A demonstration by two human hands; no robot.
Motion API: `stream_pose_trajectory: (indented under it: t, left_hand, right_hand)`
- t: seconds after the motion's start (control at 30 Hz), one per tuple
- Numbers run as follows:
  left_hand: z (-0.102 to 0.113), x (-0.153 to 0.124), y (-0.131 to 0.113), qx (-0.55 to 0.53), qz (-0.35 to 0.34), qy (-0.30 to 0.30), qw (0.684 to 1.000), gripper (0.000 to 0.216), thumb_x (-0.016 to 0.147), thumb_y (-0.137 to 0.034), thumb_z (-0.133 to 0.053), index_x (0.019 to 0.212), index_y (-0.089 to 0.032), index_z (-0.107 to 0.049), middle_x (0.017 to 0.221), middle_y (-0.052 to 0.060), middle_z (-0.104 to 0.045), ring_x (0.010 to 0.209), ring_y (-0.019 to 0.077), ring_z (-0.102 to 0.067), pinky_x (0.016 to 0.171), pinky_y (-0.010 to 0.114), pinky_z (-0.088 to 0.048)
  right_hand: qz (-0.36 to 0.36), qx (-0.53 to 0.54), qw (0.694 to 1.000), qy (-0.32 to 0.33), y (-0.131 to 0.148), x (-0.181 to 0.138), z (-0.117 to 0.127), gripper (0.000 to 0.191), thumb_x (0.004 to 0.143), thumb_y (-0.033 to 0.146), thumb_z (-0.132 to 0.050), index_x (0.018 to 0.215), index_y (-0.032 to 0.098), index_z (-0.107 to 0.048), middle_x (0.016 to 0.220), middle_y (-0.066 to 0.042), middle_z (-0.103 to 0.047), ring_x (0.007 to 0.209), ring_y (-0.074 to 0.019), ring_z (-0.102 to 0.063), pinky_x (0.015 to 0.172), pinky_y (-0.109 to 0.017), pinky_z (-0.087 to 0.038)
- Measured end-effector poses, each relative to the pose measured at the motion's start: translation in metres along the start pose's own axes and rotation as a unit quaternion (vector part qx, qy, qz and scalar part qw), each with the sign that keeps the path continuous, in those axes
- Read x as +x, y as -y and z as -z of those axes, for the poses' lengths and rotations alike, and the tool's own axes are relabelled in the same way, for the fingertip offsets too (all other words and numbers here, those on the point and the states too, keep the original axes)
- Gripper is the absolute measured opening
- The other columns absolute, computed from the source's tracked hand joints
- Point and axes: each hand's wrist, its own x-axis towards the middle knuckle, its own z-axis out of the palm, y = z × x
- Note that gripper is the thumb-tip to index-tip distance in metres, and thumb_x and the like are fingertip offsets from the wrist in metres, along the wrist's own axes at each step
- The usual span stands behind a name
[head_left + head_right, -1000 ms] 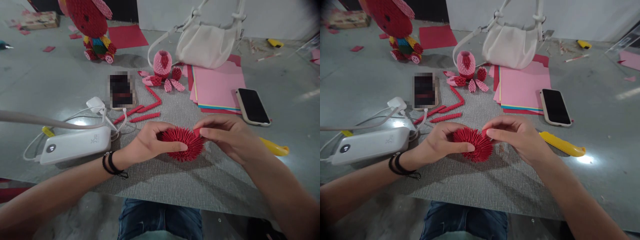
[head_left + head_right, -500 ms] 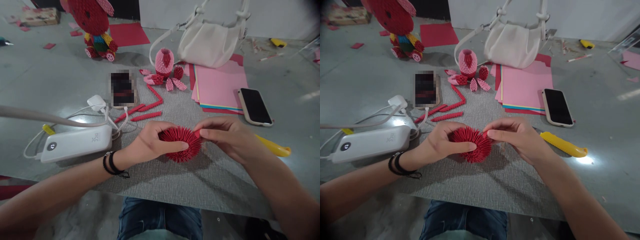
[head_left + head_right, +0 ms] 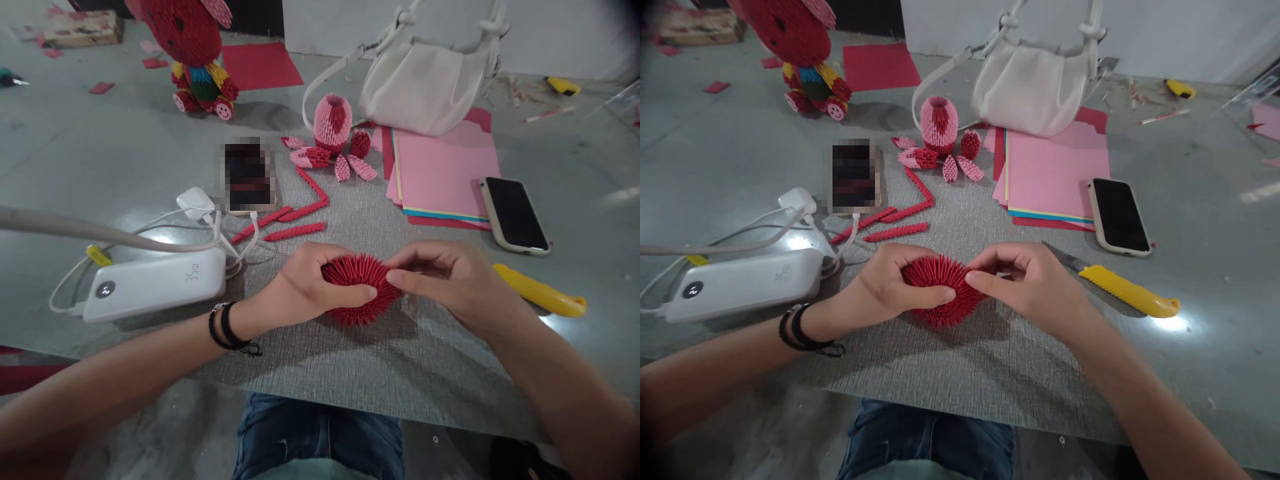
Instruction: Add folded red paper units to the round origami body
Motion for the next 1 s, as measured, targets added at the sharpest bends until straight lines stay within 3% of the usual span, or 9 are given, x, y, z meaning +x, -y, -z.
stream_pose_trajectory:
  t: [0.4,0.5,0.6,0.73,1.0]
  left_hand:
    - [-0.001,0.002,0.004,-0.011,-0.014,-0.001,1.000,0.019,0.077,-0.026,-0.083,0.075,-0.012,-0.071,0.064,-0.005,-0.053,0.059,0.0075,-0.045,0.050,0.017,-0.036]
    - [0.000,0.001,0.002,-0.058,-0.029,0.019,0.998,0.013,0.077,-0.020,-0.084,0.082,-0.014,-0.074,0.069,-0.004,-0.062,0.062,0.0075,-0.051,0.055,0.016,-0.043]
    - [0.002,0.000,0.001,-0.119,-0.039,0.052,0.991,0.013,0.078,-0.015,-0.083,0.090,-0.016,-0.077,0.079,-0.002,-0.071,0.068,0.0084,-0.059,0.064,0.016,-0.050]
    - [0.003,-0.002,0.003,-0.154,-0.026,0.072,0.985,0.017,0.077,-0.013,-0.085,0.093,-0.016,-0.079,0.086,0.001,-0.076,0.074,0.0111,-0.065,0.069,0.018,-0.054]
    - [0.004,-0.001,0.004,-0.149,-0.021,0.083,0.985,0.017,0.078,-0.015,-0.085,0.094,-0.016,-0.080,0.084,0.001,-0.076,0.074,0.0110,-0.066,0.068,0.018,-0.054]
  right_hand:
    - [0.000,-0.020,1.000,0.006,0.004,-0.002,-0.004,0.015,0.075,0.030,-0.090,0.074,0.023,-0.078,0.061,0.004,-0.066,0.056,-0.0090,-0.058,0.053,-0.019,-0.044]
    - [0.039,0.032,0.998,0.027,-0.001,0.000,0.005,0.014,0.082,0.037,-0.086,0.077,0.025,-0.081,0.065,0.003,-0.068,0.060,-0.0094,-0.059,0.055,-0.019,-0.047]
    - [0.066,0.074,0.995,0.001,-0.006,0.005,0.008,0.015,0.090,0.044,-0.078,0.092,0.031,-0.085,0.076,0.001,-0.075,0.065,-0.0116,-0.065,0.058,-0.022,-0.053]
    - [0.063,0.029,0.997,0.020,-0.005,0.010,0.000,0.014,0.083,0.038,-0.085,0.097,0.034,-0.086,0.092,-0.001,-0.082,0.079,-0.0168,-0.074,0.070,-0.027,-0.061]
    - [0.081,0.026,0.996,0.028,0.001,0.007,-0.002,0.013,0.077,0.041,-0.089,0.085,0.030,-0.086,0.083,-0.002,-0.082,0.075,-0.0200,-0.076,0.069,-0.031,-0.064]
